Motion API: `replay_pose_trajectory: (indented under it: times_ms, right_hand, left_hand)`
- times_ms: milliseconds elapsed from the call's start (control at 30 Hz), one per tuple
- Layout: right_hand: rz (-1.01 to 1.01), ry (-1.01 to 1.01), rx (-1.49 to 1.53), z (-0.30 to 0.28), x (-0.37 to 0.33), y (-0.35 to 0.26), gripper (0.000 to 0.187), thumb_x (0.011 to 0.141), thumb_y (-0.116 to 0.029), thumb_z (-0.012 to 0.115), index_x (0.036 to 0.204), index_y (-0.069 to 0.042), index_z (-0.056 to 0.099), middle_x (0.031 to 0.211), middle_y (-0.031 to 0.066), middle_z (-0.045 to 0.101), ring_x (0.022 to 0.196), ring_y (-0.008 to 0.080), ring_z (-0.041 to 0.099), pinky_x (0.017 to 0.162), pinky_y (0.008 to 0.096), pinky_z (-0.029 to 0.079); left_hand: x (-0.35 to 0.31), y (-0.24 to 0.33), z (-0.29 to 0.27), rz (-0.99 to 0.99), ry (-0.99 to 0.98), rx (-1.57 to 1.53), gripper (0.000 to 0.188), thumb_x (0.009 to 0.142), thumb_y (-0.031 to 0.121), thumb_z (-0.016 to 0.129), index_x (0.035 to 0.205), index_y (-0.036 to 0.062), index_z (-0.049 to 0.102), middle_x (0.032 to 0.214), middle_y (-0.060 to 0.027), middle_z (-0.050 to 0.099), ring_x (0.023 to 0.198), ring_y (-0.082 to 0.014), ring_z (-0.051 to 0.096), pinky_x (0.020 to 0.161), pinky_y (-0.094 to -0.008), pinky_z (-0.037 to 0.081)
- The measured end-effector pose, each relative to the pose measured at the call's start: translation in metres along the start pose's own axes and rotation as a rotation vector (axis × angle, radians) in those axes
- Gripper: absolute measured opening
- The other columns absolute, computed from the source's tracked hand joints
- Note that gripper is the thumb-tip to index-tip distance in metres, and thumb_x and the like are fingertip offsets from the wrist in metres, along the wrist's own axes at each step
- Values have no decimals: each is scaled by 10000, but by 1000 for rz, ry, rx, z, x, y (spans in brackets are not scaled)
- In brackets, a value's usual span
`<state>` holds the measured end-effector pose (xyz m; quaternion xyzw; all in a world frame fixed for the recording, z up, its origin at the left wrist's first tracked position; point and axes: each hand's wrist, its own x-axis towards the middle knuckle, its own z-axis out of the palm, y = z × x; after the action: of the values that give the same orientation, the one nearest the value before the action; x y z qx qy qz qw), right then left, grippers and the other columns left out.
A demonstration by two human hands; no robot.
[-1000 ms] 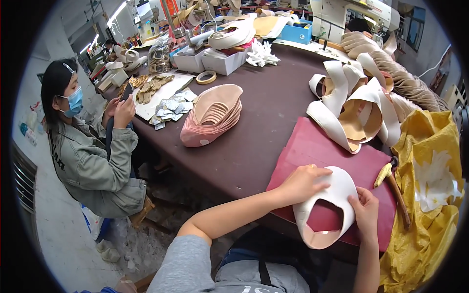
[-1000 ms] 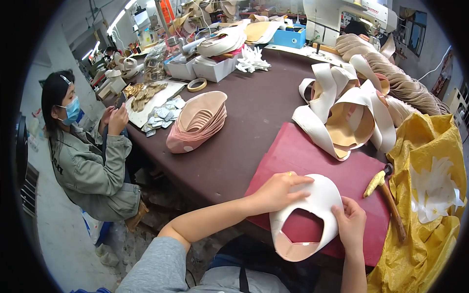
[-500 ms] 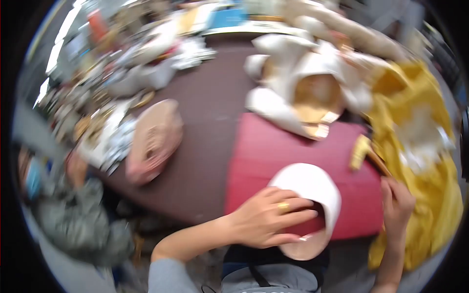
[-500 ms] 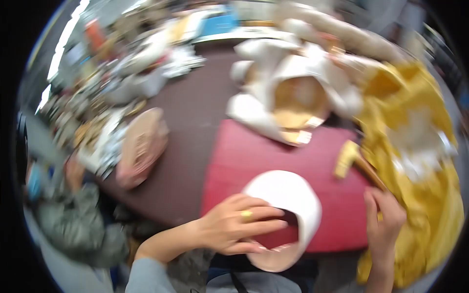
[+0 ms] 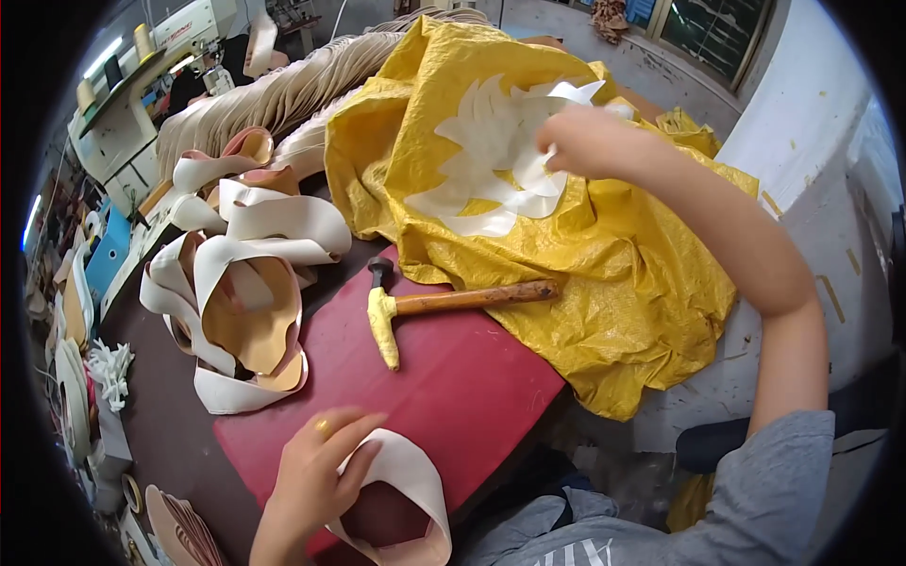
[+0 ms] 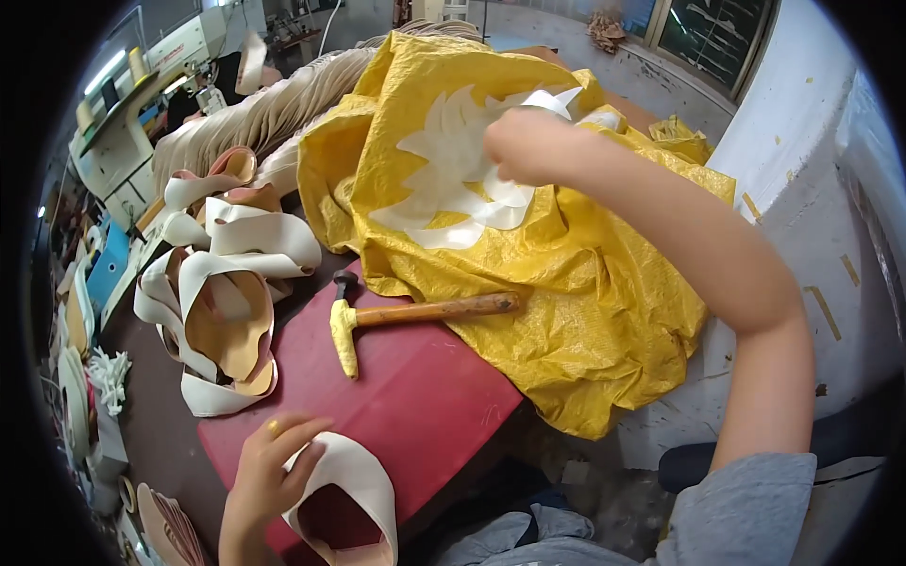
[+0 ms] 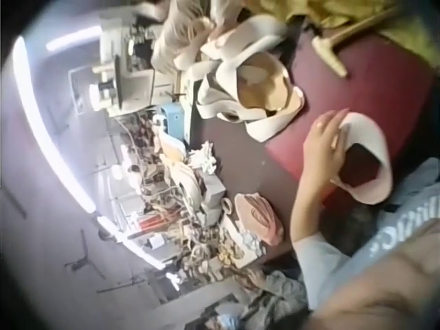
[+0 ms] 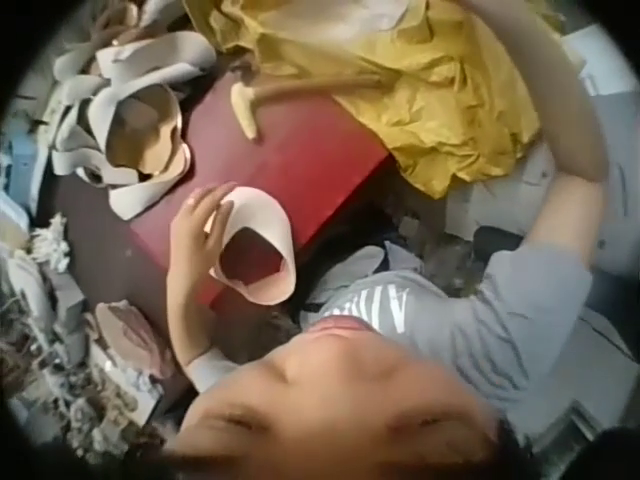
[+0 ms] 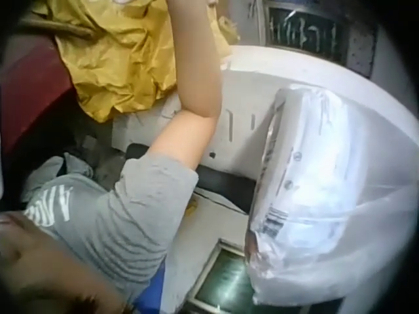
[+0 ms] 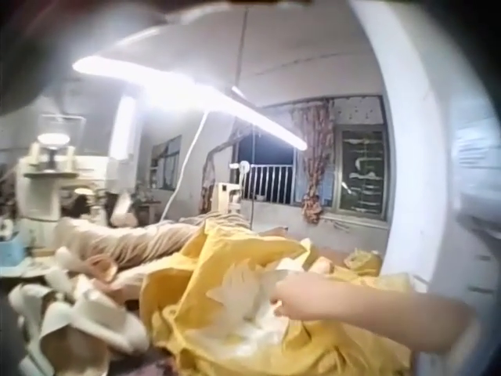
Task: Applying glue and assembling inner linings to shoe uppers on a workbench.
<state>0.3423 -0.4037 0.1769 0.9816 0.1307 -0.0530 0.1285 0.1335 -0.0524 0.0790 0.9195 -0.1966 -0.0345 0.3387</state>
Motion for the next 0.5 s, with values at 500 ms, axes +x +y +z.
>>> replay_pose_trajectory:
  times_ms: [500]
  right_hand:
    - [-430,-7,610,126,97,-43,294,732,-127,735,1006,-35,678,938,94,699,814,254,653,749,365,529]
  left_hand:
    - [193,-18,83,530,60,393,166,901,210,565,947,52,588,912,-104,633,874,-306,609,832,-402,478]
